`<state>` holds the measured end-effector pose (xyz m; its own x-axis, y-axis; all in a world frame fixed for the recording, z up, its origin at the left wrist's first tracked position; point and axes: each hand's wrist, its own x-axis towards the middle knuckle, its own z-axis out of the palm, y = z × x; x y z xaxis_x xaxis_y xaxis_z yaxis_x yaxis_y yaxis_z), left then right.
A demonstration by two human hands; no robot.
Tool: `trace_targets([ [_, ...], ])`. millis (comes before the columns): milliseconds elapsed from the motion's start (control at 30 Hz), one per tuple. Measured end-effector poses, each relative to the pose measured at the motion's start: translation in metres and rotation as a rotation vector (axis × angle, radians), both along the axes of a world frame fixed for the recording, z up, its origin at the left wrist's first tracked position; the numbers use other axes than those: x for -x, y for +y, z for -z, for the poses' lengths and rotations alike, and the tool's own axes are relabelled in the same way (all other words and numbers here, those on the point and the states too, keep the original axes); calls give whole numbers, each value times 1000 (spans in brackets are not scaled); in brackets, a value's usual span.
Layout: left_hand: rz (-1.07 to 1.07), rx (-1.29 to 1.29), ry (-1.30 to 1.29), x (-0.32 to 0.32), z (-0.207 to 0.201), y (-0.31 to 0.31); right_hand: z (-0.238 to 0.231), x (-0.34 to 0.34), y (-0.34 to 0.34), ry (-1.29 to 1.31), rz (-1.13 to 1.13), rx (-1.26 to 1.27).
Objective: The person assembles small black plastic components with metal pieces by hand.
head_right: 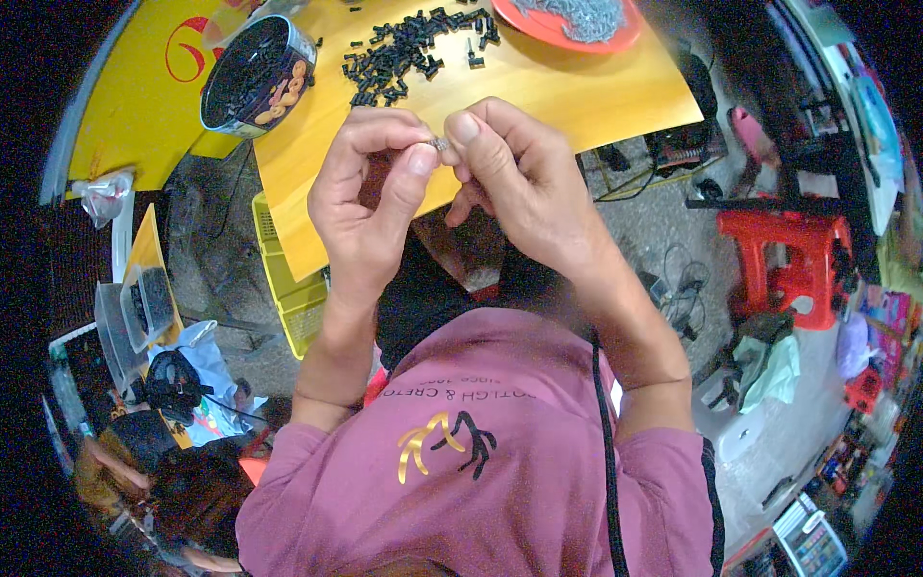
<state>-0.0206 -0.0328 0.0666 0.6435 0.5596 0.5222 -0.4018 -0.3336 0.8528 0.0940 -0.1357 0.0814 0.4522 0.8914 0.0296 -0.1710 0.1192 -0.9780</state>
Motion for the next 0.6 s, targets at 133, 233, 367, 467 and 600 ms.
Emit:
trace_targets([
  [133,47,28,-3,-1,4,1,-1,-3,0,36,-32,32],
  [233,93,129,0,-2,6,0,0,-8,-3,48,-93,48],
  [367,158,238,-23,-3,6,-3,-4,-12,-4,100,-176,94],
  [467,141,196,-19,-6,5,-3,-3,-13,-4,311,-200,58],
  [600,34,8,1,-8,6,-2,6,-18,-4,384,-275,22],
])
